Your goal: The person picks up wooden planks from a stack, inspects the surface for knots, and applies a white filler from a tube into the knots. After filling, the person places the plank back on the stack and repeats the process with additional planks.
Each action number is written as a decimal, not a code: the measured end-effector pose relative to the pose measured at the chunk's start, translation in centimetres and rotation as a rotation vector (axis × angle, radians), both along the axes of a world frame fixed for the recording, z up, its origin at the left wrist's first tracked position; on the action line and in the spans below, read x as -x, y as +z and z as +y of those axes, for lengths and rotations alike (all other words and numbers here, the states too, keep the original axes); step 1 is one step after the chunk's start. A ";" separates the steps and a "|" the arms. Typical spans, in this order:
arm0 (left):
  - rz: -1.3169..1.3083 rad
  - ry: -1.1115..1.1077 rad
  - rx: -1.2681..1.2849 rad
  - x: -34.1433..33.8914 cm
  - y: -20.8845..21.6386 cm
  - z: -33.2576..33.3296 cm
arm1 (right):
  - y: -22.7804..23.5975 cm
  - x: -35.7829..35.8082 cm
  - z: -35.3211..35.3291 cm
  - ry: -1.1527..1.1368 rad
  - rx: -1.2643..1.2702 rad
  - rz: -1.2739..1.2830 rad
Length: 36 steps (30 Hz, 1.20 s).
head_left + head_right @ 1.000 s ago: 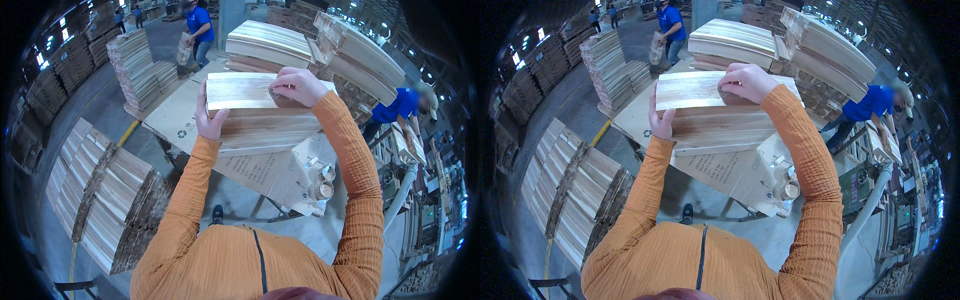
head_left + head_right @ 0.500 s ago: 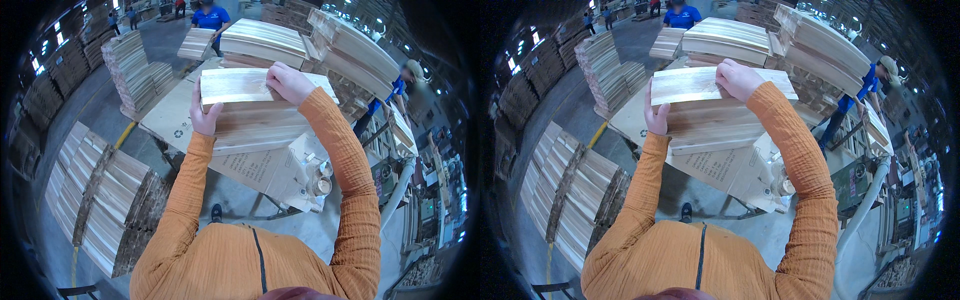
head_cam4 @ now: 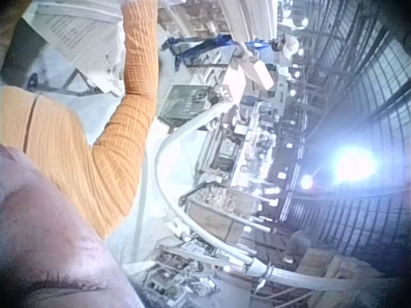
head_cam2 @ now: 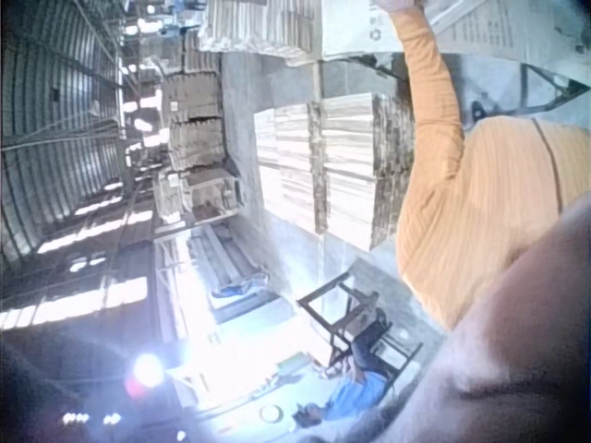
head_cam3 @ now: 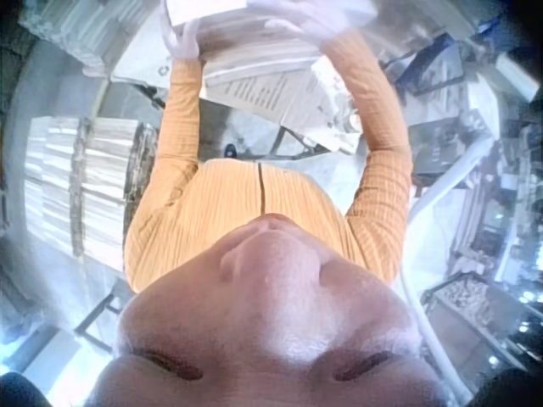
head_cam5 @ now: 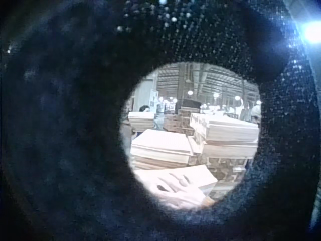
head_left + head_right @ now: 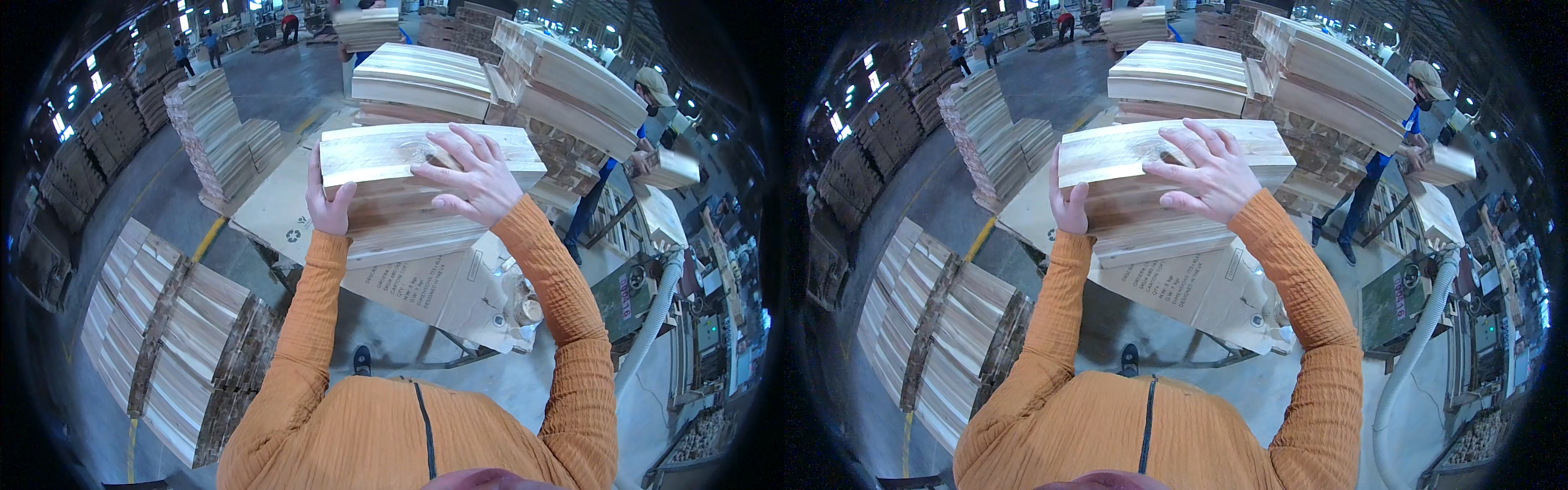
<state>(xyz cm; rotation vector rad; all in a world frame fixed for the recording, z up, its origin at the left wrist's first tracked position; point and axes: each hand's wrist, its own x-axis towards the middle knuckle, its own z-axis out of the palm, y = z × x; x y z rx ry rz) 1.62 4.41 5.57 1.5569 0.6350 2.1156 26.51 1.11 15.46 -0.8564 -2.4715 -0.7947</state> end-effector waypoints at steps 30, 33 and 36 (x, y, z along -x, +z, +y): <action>0.042 0.042 -0.011 0.0 0.1 -0.6 | -0.7 -0.6 2.1 -0.089 0.140 0.077; 0.036 0.038 -0.003 -0.1 0.1 -0.6 | -0.7 -0.5 2.4 -0.073 0.161 0.130; 0.034 0.039 0.004 -0.2 0.3 -0.7 | -0.8 -0.5 2.5 -0.067 0.157 0.146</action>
